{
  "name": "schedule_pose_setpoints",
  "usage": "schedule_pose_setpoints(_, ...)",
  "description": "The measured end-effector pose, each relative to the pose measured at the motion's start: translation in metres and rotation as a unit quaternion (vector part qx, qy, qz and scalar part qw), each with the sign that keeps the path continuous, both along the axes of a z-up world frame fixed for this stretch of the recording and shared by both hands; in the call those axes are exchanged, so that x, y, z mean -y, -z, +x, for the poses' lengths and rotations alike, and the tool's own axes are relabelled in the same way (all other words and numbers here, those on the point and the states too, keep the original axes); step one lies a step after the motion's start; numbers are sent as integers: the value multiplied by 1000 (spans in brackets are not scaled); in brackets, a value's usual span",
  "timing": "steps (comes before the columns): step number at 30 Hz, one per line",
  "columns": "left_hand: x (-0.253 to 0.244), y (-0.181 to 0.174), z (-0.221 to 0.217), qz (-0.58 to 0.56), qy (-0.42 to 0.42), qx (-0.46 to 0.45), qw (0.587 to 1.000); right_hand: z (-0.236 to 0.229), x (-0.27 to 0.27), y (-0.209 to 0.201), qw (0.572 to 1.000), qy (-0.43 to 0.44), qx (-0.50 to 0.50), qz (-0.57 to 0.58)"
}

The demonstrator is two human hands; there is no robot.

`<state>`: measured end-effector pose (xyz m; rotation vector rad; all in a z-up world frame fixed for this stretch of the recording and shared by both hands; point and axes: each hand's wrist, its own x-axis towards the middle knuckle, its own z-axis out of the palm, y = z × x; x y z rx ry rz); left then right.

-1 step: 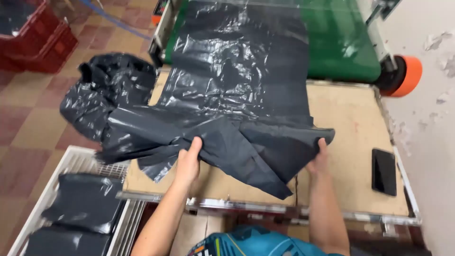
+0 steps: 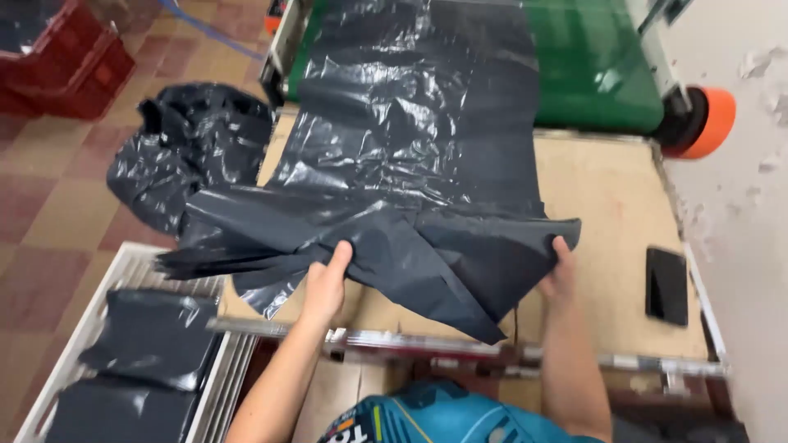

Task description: The person folds black plastic-wrapped garments on a wooden table next to a conveyor belt. They repeatedly pick up each item, fold it in half, then fold it again into a smaller rectangle, and place the folded items into a white plastic basket.

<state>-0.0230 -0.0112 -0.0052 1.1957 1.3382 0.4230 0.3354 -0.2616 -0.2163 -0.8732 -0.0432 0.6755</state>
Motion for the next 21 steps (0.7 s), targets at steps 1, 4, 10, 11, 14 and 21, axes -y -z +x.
schedule_pose_setpoints(1,11,5,-22,18,38,-24,999,-2,24,15,999,-15,20,-44)
schedule_pose_setpoints(4,39,53,-88,11,138,-120,983,-46,73,-10,987,-20,57,-151)
schedule_pose_setpoints(10,118,92,-179,-176,87,-161,967,-153,128,-59,922,-56,5,-382)
schedule_pose_setpoints(11,131,88,-187,-217,42,-160,962,-160,142,-43,917,-79,-26,-389)
schedule_pose_setpoints(14,156,112,-208,-250,-38,-70,965,-184,157,-23,868,-120,-56,-478)
schedule_pose_setpoints(21,168,107,-201,-265,-212,66,938,-217,144,-40,834,-151,-15,-531)
